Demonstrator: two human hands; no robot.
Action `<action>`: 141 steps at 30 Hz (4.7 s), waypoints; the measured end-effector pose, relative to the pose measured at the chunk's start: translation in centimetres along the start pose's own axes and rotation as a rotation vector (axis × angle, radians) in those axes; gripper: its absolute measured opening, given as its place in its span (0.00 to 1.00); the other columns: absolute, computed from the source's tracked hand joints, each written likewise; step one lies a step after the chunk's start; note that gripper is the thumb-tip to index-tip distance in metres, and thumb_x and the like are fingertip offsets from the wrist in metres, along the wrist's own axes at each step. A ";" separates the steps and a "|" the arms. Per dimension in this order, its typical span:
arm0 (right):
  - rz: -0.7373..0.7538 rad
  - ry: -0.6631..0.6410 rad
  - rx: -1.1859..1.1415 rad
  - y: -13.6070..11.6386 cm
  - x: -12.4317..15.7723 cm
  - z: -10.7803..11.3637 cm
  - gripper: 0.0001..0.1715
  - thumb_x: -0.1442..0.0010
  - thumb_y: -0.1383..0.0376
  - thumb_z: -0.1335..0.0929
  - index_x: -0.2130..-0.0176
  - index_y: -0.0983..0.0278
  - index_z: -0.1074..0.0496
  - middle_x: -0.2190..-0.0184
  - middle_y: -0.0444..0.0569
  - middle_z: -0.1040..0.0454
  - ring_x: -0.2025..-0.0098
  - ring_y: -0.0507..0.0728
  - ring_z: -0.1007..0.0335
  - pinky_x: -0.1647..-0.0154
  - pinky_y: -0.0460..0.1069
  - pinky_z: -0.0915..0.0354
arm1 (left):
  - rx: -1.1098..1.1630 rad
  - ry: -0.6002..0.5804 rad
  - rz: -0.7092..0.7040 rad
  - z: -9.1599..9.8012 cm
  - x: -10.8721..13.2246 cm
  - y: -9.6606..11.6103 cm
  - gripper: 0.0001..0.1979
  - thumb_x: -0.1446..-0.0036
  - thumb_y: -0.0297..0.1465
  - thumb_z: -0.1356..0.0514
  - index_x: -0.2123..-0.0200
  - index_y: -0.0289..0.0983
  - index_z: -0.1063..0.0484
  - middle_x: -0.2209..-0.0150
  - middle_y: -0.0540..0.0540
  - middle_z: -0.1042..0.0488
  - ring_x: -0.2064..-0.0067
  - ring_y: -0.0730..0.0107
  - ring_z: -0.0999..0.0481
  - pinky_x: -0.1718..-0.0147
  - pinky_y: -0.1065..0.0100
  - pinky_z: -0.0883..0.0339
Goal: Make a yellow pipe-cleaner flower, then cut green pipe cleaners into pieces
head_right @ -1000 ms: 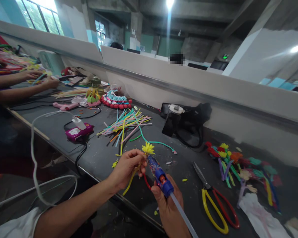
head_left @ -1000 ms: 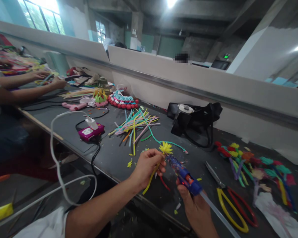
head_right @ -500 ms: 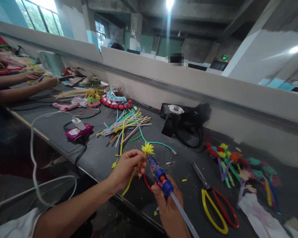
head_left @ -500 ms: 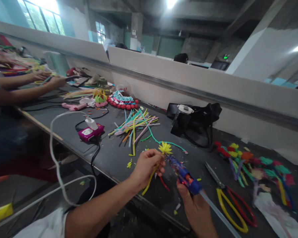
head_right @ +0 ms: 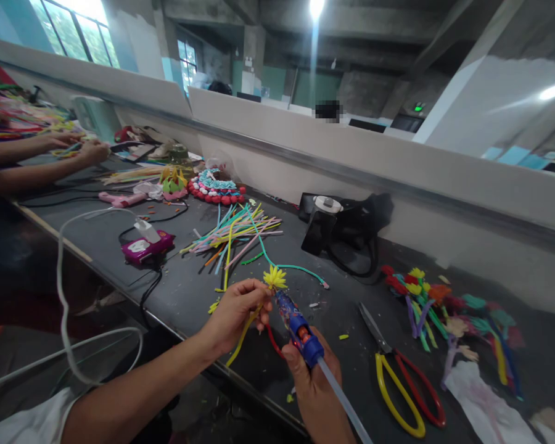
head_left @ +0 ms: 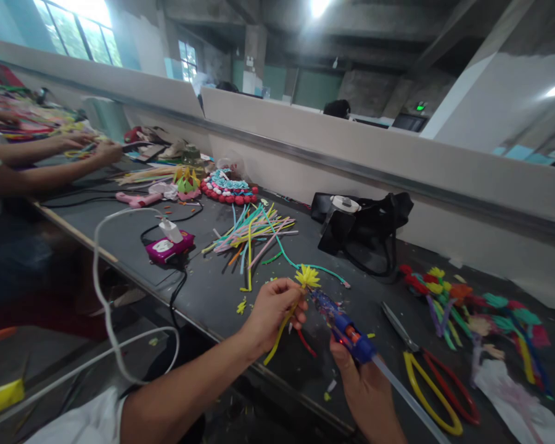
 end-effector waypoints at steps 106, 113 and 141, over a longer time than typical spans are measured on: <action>0.481 0.149 0.117 -9.5 -6.0 3.0 0.04 0.40 0.63 0.32 0.66 0.60 0.26 0.65 0.46 0.29 0.59 0.55 0.35 0.58 0.51 0.36 | -0.121 -0.009 -0.026 -1.6 0.2 -0.4 0.09 0.55 0.34 0.38 0.75 0.36 0.34 0.82 0.54 0.32 0.86 0.80 0.37 0.90 0.78 0.44; 0.507 0.181 0.185 -9.3 -6.0 2.4 0.03 0.41 0.64 0.31 0.65 0.58 0.24 0.65 0.46 0.32 0.59 0.56 0.37 0.56 0.53 0.37 | -0.170 -0.008 -0.052 -1.6 0.3 -0.5 0.09 0.53 0.34 0.38 0.75 0.35 0.33 0.82 0.54 0.32 0.86 0.79 0.37 0.89 0.78 0.45; 0.556 0.244 0.261 -9.9 -5.3 2.3 0.03 0.41 0.65 0.31 0.66 0.62 0.25 0.66 0.48 0.32 0.61 0.57 0.37 0.57 0.54 0.39 | -0.431 0.031 -0.374 -1.3 0.5 0.0 0.06 0.52 0.30 0.42 0.77 0.35 0.33 0.83 0.56 0.39 0.82 0.80 0.41 0.82 0.76 0.47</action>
Point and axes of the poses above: each hand's wrist, its own x-axis away from the middle knuckle, its own z-axis out of the back of the hand, y = z × x, the point moved 4 cm from there along -x, towards the middle knuckle
